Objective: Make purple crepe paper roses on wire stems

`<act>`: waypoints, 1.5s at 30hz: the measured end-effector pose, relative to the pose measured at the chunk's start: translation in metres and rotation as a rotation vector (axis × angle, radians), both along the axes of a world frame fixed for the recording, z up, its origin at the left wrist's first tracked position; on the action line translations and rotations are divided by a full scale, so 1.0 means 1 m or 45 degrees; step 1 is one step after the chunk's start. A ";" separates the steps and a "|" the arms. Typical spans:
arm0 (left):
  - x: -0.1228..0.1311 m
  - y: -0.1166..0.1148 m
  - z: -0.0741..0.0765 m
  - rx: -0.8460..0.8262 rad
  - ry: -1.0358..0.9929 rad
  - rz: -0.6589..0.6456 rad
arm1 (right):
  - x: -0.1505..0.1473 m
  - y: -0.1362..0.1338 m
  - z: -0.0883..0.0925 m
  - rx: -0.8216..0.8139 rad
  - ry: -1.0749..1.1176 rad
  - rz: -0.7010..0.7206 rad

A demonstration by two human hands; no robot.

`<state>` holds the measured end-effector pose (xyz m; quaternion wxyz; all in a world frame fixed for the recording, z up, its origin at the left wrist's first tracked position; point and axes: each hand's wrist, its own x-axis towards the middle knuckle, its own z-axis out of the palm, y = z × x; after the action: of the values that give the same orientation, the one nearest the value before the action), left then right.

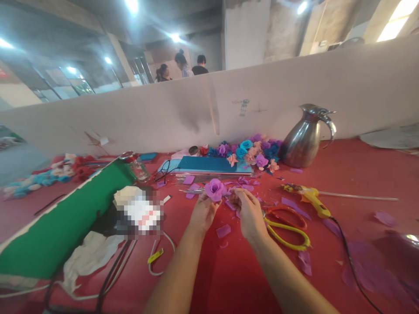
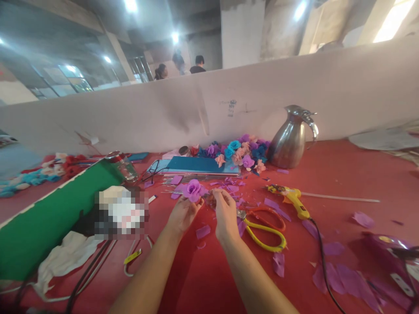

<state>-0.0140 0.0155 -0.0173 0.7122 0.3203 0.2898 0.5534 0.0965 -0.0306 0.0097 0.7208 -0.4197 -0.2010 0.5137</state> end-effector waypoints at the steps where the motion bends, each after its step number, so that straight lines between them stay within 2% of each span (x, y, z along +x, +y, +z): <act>1: 0.000 0.000 0.000 -0.021 -0.009 -0.001 | 0.000 0.000 0.000 -0.006 -0.015 -0.004; 8: -0.002 0.001 -0.003 -0.076 -0.093 0.023 | -0.002 0.002 -0.010 -0.070 -0.107 0.078; 18: 0.000 0.002 -0.006 -0.174 -0.114 0.063 | -0.007 0.003 -0.015 -0.041 -0.136 0.210; 24: 0.002 0.002 -0.004 -0.202 -0.130 0.094 | -0.007 0.005 -0.018 -0.017 -0.163 0.200; 28: 0.001 0.001 -0.004 -0.233 -0.106 0.053 | -0.007 0.005 -0.015 -0.027 -0.173 0.169; 35: 0.004 -0.003 0.000 -0.149 -0.067 -0.052 | -0.009 0.007 -0.017 0.054 -0.164 0.127; 40: 0.006 -0.009 0.006 -0.047 -0.035 -0.103 | -0.010 0.006 -0.020 0.110 -0.248 0.027; 45: 0.005 -0.010 0.006 0.076 -0.038 -0.056 | -0.011 0.002 -0.017 0.185 -0.258 0.014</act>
<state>-0.0085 0.0055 -0.0110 0.7185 0.3396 0.2554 0.5506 0.0852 -0.0284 -0.0077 0.7226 -0.4151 -0.3116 0.4566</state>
